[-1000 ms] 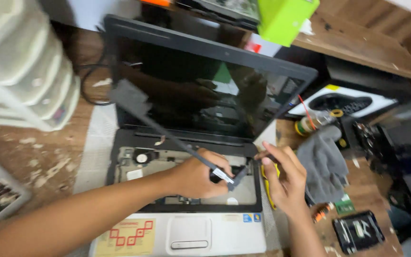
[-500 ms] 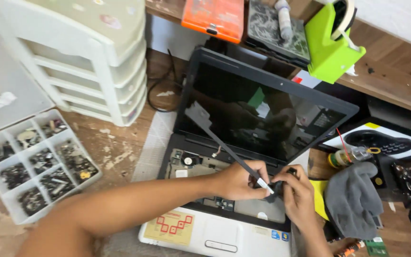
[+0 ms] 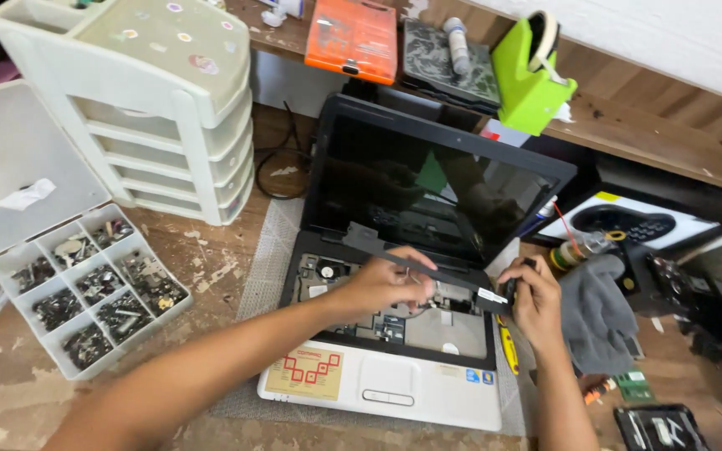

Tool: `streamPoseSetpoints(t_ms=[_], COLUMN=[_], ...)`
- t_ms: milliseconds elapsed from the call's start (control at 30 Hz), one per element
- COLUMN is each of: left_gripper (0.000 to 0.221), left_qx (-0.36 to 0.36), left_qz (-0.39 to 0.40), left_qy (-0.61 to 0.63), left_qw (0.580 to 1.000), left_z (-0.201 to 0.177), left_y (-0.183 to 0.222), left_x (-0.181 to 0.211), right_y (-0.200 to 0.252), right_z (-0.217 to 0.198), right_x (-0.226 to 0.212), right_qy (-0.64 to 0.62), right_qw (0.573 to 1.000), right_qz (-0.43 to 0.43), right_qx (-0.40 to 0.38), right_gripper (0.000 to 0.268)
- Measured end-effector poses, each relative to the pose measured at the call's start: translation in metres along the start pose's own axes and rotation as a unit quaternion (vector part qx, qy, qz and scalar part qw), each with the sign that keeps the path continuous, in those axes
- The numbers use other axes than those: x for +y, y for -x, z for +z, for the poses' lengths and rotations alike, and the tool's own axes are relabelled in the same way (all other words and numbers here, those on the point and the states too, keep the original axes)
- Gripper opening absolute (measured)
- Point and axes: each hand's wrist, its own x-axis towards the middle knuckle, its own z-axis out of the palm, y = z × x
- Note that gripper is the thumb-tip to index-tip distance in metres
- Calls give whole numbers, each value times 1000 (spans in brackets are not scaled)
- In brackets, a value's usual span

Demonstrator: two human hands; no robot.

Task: Cleaning a laptop component using a cloth and a small tool for detailed maintenance.

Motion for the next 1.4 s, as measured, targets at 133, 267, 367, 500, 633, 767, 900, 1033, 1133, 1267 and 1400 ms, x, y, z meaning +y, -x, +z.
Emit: streamPoseSetpoints(t_ms=[133, 267, 367, 500, 633, 767, 900, 1033, 1133, 1267, 1400], left_gripper=[41, 39, 41, 41, 41, 41, 44, 43, 40, 37, 30], left_qx=[41, 87, 105, 105, 102, 84, 81, 69, 17, -12, -8], left_qz=[6, 34, 66, 79, 89, 93, 45, 7, -20, -34, -43], left_qy=[25, 33, 23, 29, 50, 25, 22, -3, 43, 9, -43], left_qw=[999, 995, 992, 991, 990, 992, 995, 998, 999, 999, 998], left_z=[-18, -18, -17, -16, -18, -22, -19, -19, -16, -10, -2], left_y=[9, 10, 8, 9, 4, 3, 6, 12, 14, 24, 28], left_x=[-7, -10, -15, -21, -29, -31, -20, -8, -2, 14, 29], right_y=[0, -3, -4, 0, 14, 2, -11, -20, -30, -35, -20], right_z=[-6, -10, -16, -26, -21, -13, 12, 47, 62, 69, 70], right_x=[2, -4, -7, -17, 8, -10, -43, -54, -60, -66, -49], right_qy=[-2, -14, -35, -85, -180, -202, -214, -267, -311, -323, -286], right_qw=[1000, 1000, 998, 990, 970, 971, 966, 952, 942, 936, 947], right_qz=[10, 24, 35, 89, 163, 124, 145, 148, 112, 115, 98], right_qx=[7, -3, -25, -75, 6, 23, 14, 30, 61, 79, 111], right_gripper=[40, 39, 40, 37, 27, 46, 21, 19, 22, 20, 17])
